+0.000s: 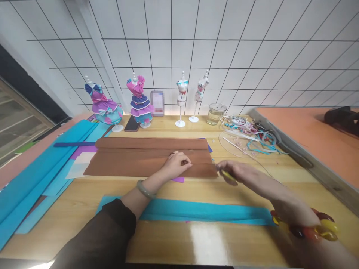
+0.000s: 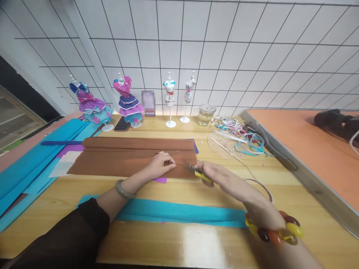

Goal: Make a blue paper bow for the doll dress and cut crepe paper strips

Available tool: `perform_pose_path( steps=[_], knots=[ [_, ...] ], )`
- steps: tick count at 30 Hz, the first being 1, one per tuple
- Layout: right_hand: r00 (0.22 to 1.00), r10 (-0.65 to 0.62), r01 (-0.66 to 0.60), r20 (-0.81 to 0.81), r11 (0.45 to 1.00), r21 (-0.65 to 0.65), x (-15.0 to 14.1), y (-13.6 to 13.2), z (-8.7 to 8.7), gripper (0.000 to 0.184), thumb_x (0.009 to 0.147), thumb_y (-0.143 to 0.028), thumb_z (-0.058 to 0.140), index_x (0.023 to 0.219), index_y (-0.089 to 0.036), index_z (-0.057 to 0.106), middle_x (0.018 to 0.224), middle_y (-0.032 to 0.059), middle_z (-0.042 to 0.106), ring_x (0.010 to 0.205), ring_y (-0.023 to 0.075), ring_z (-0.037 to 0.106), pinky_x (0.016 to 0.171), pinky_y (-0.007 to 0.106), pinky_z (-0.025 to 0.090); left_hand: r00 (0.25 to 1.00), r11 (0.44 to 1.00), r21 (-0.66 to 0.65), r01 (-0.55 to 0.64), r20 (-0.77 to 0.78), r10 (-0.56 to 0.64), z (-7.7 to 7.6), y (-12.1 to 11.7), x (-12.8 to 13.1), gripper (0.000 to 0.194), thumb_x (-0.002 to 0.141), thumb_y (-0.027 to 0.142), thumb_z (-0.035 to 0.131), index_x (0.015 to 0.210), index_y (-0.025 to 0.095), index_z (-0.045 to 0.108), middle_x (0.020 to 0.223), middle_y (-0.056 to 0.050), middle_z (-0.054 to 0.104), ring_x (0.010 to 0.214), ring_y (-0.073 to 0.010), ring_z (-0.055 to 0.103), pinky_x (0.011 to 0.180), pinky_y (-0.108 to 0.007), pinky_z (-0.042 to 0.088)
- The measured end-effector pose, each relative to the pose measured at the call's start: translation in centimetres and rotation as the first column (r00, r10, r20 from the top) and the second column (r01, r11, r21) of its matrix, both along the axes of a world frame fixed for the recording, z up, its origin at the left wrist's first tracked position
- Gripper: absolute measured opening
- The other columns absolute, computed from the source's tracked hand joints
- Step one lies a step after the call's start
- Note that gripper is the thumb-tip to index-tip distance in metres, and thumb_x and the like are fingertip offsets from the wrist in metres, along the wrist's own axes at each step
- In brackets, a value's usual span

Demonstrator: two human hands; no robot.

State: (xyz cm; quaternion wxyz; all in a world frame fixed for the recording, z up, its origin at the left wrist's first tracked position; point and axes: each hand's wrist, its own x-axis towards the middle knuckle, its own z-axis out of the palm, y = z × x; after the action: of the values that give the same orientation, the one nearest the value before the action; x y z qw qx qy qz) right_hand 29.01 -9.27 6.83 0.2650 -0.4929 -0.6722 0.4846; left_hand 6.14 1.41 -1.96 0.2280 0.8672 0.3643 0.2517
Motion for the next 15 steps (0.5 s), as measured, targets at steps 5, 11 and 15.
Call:
perform_pose_path(
  steps=[5,11,15],
  knots=[
    [0.881,0.25,-0.241,0.401,0.968,-0.072,-3.2,-3.6,-1.1,0.032,0.064,-0.037,0.07,0.092,-0.024,0.059,0.085,-0.0021,0.065,0.074,0.0156,0.058,0.065,0.024,0.042,1.0,1.0,0.014,-0.001,0.005,0.001,-0.4,0.0,0.1,0.015,0.078,0.031,0.057,0.073,0.02,0.065,0.075,0.0,0.062,0.077,-0.0138,0.052,0.074,-0.026,0.038],
    [0.836,0.211,-0.26,0.506,0.965,0.027,-4.0,-5.5,-2.1,0.026,0.07,-0.004,0.042,0.075,-0.022,0.061,0.076,-0.0009,0.065,0.071,0.0136,0.058,0.065,0.023,0.04,1.0,0.999,-0.015,0.028,-0.009,-0.028,-0.3,0.2,-0.1,0.012,0.075,0.031,0.059,0.076,0.021,0.066,0.078,0.0,0.062,0.078,-0.0139,0.052,0.077,-0.026,0.038],
    [0.844,0.172,-0.168,0.508,0.984,-0.054,-1.0,-4.2,-0.8,0.021,0.07,-0.009,0.047,0.075,-0.022,0.063,0.075,-0.0015,0.067,0.07,0.0141,0.059,0.063,0.022,0.042,0.995,0.993,-0.078,0.086,-0.044,-0.09,0.2,0.4,-0.4,0.013,0.076,0.032,0.058,0.078,0.022,0.066,0.08,0.001,0.062,0.082,-0.0145,0.052,0.078,-0.026,0.038]
  ],
)
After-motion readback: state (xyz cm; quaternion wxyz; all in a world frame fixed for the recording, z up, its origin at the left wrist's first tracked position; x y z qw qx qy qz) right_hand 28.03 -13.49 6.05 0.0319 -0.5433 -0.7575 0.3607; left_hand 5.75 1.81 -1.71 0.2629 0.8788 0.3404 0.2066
